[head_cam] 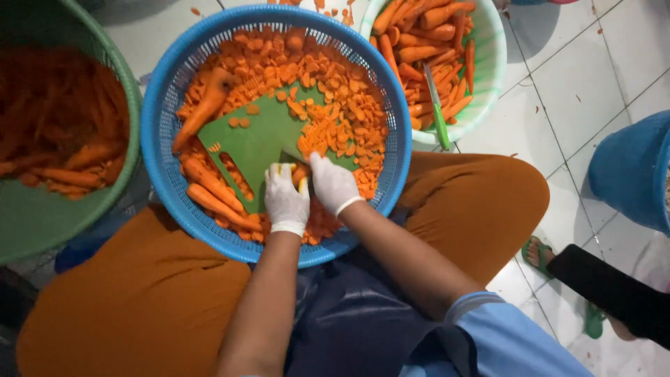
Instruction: Chopping carrots into small pieces using a knife on a cutting board inside a basket.
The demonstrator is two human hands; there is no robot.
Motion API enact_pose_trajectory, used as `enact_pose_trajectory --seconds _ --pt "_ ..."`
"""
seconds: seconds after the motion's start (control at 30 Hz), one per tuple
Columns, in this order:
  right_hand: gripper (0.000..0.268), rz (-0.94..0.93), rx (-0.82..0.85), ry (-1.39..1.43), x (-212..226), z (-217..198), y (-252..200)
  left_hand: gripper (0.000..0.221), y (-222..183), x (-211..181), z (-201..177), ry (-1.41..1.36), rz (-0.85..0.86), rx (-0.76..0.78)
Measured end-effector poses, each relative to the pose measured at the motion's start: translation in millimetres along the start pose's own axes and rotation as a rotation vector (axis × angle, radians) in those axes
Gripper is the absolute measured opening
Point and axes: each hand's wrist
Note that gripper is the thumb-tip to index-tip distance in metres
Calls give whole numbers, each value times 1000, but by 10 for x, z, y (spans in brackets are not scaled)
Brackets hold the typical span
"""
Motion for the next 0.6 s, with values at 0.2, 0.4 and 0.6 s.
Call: enact_pose_trajectory --seconds 0.2,0.4,0.6 --pt "23 35 -18 108 -107 -150 -153 47 0 -59 -78 -17 -22 -4" --pt "24 -22 -29 -46 33 -345 -266 42 4 -149 -168 -2 -61 6" --pt "15 -13 10 -52 132 -411 -174 42 4 -97 -52 2 -72 -27"
Point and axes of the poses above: each hand's wrist, its own y-axis towards the middle knuckle, its own z-axis out of the palm, x = y × z, and after that the axes turned 3 degrees about -x, right-handed
